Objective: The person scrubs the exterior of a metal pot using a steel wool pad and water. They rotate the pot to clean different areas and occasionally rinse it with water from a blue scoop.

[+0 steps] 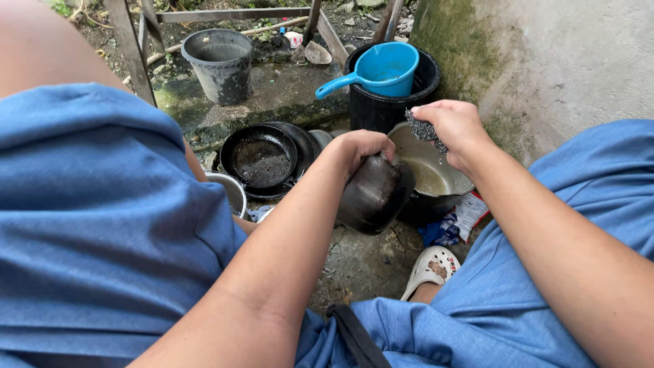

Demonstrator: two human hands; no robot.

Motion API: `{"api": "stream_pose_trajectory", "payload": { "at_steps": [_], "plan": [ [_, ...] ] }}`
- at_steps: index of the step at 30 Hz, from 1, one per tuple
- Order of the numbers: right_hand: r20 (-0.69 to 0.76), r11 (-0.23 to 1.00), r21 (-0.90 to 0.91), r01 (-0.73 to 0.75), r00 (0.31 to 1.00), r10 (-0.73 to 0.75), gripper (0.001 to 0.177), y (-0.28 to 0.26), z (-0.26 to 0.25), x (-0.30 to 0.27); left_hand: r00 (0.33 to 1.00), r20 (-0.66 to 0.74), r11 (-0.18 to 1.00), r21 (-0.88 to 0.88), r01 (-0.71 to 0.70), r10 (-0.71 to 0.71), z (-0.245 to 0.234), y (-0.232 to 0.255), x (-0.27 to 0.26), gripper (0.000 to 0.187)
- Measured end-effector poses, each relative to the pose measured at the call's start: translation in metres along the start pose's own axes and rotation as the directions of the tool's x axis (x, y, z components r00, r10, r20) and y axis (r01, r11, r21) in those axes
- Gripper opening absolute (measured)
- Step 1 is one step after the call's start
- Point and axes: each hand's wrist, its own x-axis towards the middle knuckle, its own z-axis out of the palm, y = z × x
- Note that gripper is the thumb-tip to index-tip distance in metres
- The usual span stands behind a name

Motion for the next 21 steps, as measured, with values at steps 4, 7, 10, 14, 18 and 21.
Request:
{"api": "stream_pose_trajectory", "payload": {
  "at_steps": [4,7,10,14,18,21],
  "plan": [
    [0.038,0.967,-0.256,0.018,0.999,-0.008,0.016,0.012,-0.009,-0.003,0.995,0.096,1.0,-0.006,0.011,-0.011,0.0,-0.006,-0.005,0.026],
    [0.254,0.74,-0.569,0.357,0.933,-0.255,0.046,0.025,-0.016,-0.006,0.997,0.078,0.98,0.197,-0.022,0.007,-0.005,-0.001,-0.008,0.034],
    [0.524,0.56,-0.597,0.575,0.808,-0.271,0.079,0.049,-0.015,-0.011,0.984,0.175,0.852,0.511,-0.114,0.027,-0.006,-0.006,-0.012,0.042],
    [0.536,0.597,-0.721,0.352,0.829,0.16,0.057,0.068,-0.008,-0.01,0.929,0.357,0.478,0.802,-0.358,0.096,0.001,-0.01,-0.016,0.051],
    [0.298,0.674,-0.721,-0.158,0.808,0.509,0.029,0.075,0.002,-0.019,0.931,0.332,0.443,0.819,-0.363,0.15,0.002,-0.024,-0.027,0.045],
    [0.302,0.688,-0.706,-0.17,0.806,0.508,0.028,0.074,0.01,-0.025,0.916,0.307,0.515,0.759,-0.399,0.257,-0.028,-0.026,-0.04,0.039]
  ]
}}
